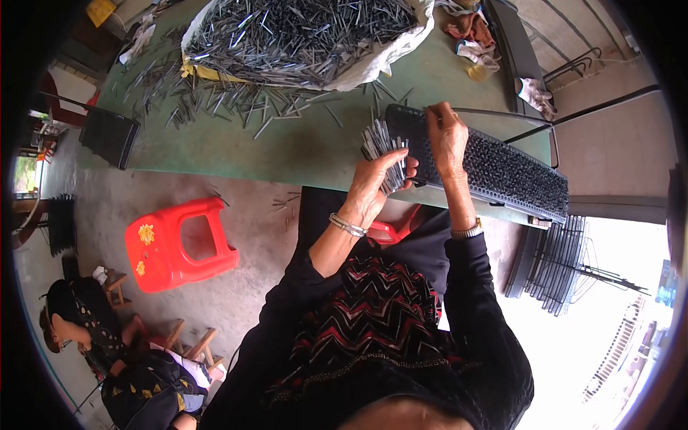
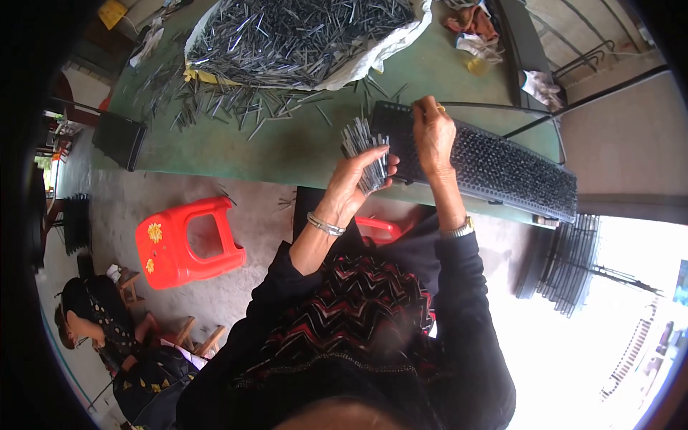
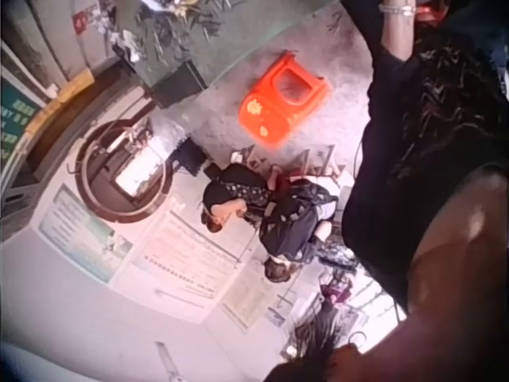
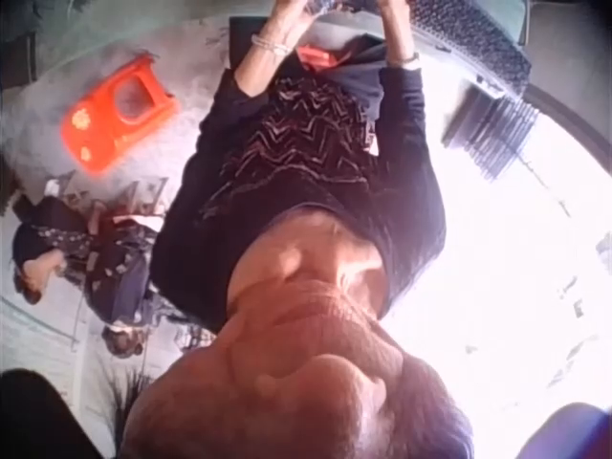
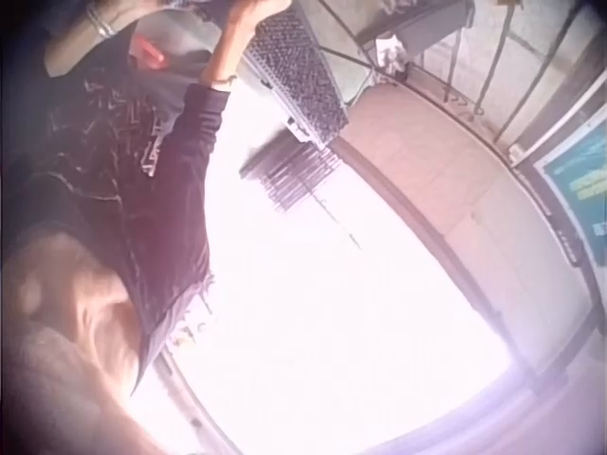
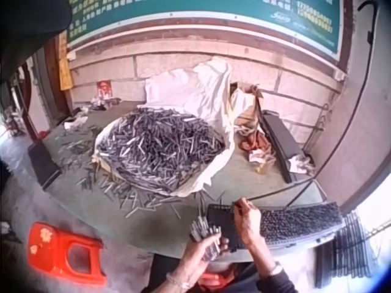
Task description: The recorder is manually inserting small metal pins into a perforated metal grate at a workbench.
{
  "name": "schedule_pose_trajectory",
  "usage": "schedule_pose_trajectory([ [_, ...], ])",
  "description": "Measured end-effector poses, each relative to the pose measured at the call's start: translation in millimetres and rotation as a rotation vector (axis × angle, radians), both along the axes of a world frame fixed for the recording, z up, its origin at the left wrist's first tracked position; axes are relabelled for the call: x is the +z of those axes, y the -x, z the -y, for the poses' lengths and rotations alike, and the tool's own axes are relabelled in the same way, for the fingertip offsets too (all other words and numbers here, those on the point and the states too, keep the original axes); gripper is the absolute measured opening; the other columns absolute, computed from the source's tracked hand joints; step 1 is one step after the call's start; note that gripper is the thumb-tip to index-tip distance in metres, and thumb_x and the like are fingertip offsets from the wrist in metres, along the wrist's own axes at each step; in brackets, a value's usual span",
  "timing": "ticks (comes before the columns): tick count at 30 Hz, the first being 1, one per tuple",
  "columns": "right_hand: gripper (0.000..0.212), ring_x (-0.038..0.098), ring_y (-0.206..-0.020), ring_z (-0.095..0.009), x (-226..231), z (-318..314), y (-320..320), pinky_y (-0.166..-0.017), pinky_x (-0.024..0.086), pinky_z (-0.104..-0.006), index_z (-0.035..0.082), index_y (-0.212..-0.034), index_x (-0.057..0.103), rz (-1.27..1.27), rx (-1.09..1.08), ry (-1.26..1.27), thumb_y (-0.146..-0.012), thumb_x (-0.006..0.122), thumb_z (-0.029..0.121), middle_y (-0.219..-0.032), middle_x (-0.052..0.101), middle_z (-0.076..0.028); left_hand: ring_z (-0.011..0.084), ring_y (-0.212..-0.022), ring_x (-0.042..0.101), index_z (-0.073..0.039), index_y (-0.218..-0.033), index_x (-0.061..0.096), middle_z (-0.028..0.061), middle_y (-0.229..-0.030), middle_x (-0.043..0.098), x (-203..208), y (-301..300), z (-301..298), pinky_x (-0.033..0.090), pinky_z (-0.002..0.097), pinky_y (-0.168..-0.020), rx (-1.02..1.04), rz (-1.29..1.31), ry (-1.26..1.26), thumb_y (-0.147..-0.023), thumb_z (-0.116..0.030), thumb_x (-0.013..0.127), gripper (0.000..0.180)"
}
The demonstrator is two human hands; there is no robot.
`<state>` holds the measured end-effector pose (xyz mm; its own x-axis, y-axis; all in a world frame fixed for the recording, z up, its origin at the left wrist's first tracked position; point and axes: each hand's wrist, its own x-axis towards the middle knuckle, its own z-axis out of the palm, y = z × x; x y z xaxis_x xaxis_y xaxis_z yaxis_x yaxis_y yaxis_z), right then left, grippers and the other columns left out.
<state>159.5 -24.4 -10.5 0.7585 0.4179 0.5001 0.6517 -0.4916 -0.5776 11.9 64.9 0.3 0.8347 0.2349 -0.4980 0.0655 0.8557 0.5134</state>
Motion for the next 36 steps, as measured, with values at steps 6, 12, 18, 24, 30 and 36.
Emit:
schedule_pose_trajectory([
  [6, 0.011, 0.062, -0.072, -0.03, 14, -5, -2, -0.064, 0.048, -0.0387, 0.01, -0.088, 0.065, 0.013, -0.013, 0.149, -0.083, 0.065, 0.02, -0.079, 0.061, -0.012, 0.0194, -0.066, 0.068, -0.003, -0.091, 0.062, 0.0119, -0.079, 0.069, 3, -2, 4, 0.051, 0.0284, -0.052, -0.012, -0.025, -0.029, -0.081, -0.016, 0.069, 0.018],
  [12, 0.014, 0.062, -0.076, -0.031, 20, 5, 1, -0.066, 0.049, -0.039, 0.013, -0.09, 0.068, -0.026, -0.002, 0.218, -0.081, 0.066, 0.023, -0.081, 0.061, -0.012, 0.0208, -0.07, 0.068, -0.002, -0.094, 0.061, 0.0134, -0.082, 0.069, -1, -1, 5, 0.051, 0.0285, -0.052, -0.015, -0.031, -0.073, -0.081, -0.014, 0.068, 0.019],
  [18, 0.02, 0.064, -0.072, -0.025, 24, 18, 12, -0.065, 0.05, -0.035, 0.007, -0.095, 0.067, -0.22, 0.052, 0.124, -0.084, 0.065, 0.023, -0.084, 0.064, -0.013, 0.019, -0.067, 0.068, -0.001, -0.09, 0.063, 0.0122, -0.079, 0.07, 0, 0, 9, 0.049, 0.0277, -0.051, -0.03, -0.044, -0.137, -0.079, -0.015, 0.067, 0.018],
  [24, 0.018, 0.06, -0.068, -0.012, 51, 34, 43, -0.064, 0.048, -0.0263, -0.003, -0.093, 0.063, -0.791, 0.392, 0.007, -0.085, 0.06, 0.013, -0.074, 0.065, -0.007, 0.0201, -0.069, 0.069, 0.0, -0.09, 0.064, 0.0123, -0.08, 0.07, -2, 1, 9, 0.048, 0.0282, -0.05, -0.039, -0.022, -0.16, -0.08, -0.014, 0.066, 0.018],
  [30, 0.01, 0.061, -0.057, -0.016, 53, 23, 33, -0.056, 0.047, -0.0304, 0.0, -0.091, 0.06, -0.452, -0.012, -0.109, -0.087, 0.056, 0.007, -0.07, 0.064, -0.01, 0.0256, -0.08, 0.069, 0.001, -0.099, 0.06, 0.0172, -0.093, 0.068, 1, 2, 8, 0.052, 0.0331, -0.058, -0.051, 0.01, -0.036, -0.084, -0.014, 0.064, 0.021],
  [36, 0.009, 0.061, -0.056, -0.017, 5, 16, -3, -0.056, 0.048, -0.0312, 0.002, -0.092, 0.059, -0.003, -0.088, -0.071, -0.087, 0.059, 0.011, -0.072, 0.064, -0.011, 0.0228, -0.072, 0.069, -0.001, -0.094, 0.06, 0.0137, -0.082, 0.068, 0, -3, 11, 0.054, 0.0324, -0.055, -0.024, 0.005, 0.031, -0.081, -0.013, 0.068, 0.02],
])
